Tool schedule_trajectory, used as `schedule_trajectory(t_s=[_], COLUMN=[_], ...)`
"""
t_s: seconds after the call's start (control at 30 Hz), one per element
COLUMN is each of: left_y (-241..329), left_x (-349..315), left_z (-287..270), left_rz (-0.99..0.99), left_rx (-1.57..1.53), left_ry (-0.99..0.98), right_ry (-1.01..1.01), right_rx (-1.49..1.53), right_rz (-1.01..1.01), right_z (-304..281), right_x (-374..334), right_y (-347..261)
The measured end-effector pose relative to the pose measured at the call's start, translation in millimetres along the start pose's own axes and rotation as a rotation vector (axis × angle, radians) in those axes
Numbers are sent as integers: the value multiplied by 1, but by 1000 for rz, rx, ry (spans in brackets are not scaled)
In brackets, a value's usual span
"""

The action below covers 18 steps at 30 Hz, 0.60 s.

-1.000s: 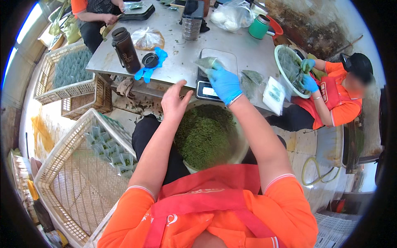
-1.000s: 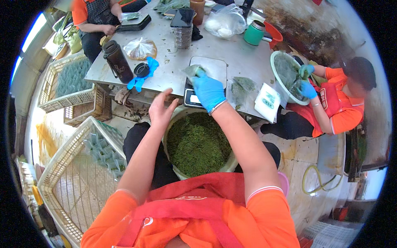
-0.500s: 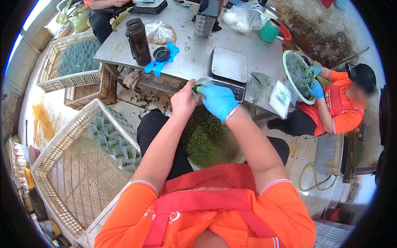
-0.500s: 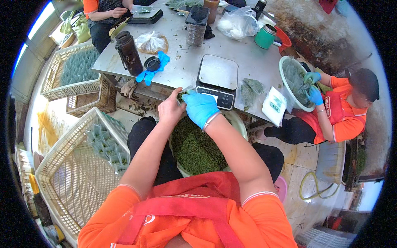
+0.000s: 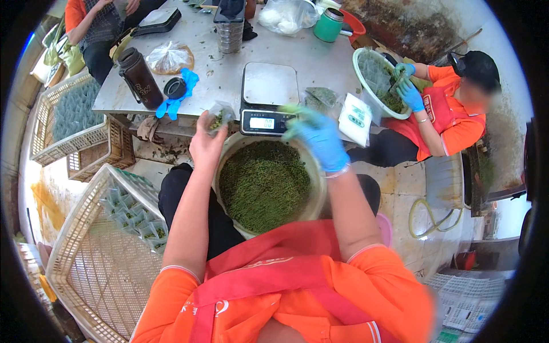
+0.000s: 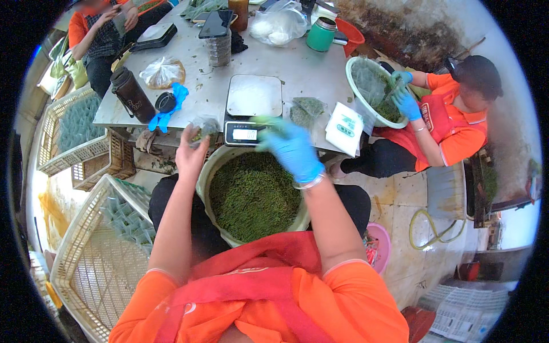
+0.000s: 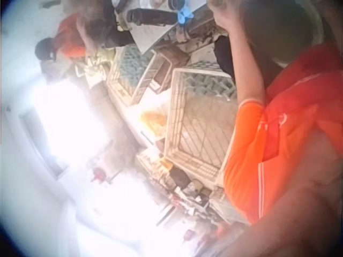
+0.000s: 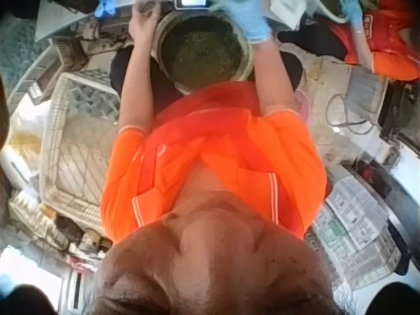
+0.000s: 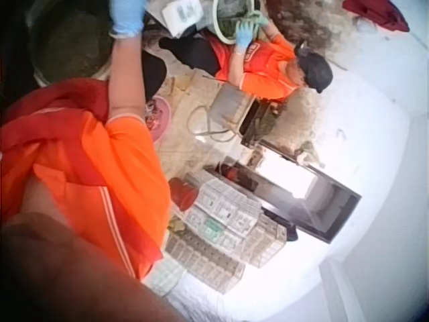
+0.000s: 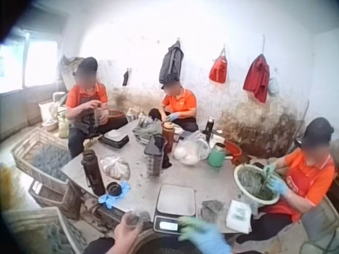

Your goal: The person scoops green tea leaves from a bowl into small plastic bags, weighs each bag on a digital scale, and places the filled bags into a crate. The process is repeated continuously.

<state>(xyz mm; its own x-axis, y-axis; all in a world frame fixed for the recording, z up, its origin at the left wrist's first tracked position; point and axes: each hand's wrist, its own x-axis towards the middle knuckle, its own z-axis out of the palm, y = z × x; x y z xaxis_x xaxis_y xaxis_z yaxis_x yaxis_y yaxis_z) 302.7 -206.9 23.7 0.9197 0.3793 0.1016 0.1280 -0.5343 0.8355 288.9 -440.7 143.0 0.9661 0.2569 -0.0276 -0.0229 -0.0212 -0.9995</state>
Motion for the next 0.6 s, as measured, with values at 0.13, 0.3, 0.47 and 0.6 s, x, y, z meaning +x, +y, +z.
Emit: schedule_trajectory(t_s=[0.13,0.3,0.47,0.6], left_y=[13,-5,-37,-39], left_x=[1,1,2,-21], left_z=[-6,-1,-19,-75], left_rz=[-87,-37,52,1], left_rx=[-143,-70,-405,-477], left_ry=[1,16,121,277], right_ry=[535,408,490,392], right_rx=[-428,-345,-194,-148], right_rz=[-73,75,-238,-378], right_z=[-100,-152,-69,-3], right_x=[22,83,92,76], right_y=[52,81,36,36])
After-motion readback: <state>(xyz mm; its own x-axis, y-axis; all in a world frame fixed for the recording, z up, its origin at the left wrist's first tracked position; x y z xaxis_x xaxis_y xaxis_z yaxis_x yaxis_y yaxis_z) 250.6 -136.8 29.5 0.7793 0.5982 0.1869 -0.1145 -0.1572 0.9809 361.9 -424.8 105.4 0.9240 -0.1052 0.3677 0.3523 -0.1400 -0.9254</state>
